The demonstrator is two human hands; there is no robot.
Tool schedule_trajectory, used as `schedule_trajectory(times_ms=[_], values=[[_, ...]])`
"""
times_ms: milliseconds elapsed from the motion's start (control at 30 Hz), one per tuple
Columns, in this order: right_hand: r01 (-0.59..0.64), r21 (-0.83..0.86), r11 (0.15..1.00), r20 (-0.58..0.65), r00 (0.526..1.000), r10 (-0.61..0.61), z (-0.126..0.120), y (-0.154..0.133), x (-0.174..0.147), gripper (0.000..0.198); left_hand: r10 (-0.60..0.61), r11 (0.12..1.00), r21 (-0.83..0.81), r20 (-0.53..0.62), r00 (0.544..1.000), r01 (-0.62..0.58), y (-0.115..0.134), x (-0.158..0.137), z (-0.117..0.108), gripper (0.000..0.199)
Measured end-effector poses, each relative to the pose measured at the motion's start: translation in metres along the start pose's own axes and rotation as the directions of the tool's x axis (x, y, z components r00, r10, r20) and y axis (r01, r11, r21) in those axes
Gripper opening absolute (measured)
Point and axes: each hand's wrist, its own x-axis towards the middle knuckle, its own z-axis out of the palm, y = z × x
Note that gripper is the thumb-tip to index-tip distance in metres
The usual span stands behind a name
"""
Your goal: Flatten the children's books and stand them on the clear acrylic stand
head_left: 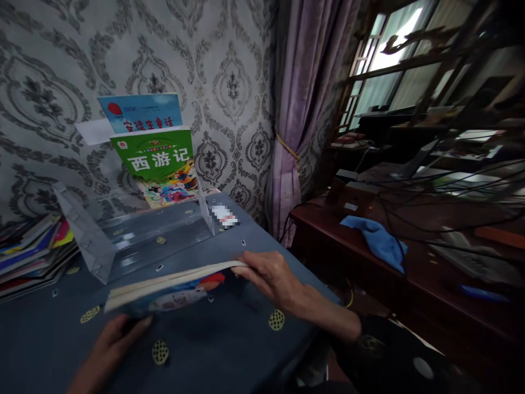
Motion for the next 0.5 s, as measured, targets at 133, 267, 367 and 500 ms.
schedule_trajectory(times_ms=[133, 267, 367, 500], values=[[-0.214, 0.195, 0.957, -0.014, 0.975, 0.221, 0.002, -0.009, 0.009, 0.051, 0.104, 0.991, -0.090, 0.003, 0.995, -0.103, 0.037, 0.015, -0.015, 0.065], [-0.441, 0.486, 0.755, 0.080, 0.882, 0.464, 0.018, -0.011, 0.005, 0.054, 0.193, 0.980, -0.034, -0.032, 0.981, -0.195, 0.054, 0.039, -0.030, 0.065], [-0.516, 0.600, 0.612, 0.226, 0.843, 0.489, 0.036, -0.008, -0.006, 0.054, 0.232, 0.970, 0.061, 0.052, 0.971, -0.235, 0.050, 0.063, -0.035, 0.065], [-0.642, 0.542, 0.543, 0.432, 0.767, 0.475, 0.056, -0.003, -0.021, 0.048, 0.279, 0.928, 0.214, 0.138, 0.950, -0.304, 0.034, 0.096, -0.030, 0.064]])
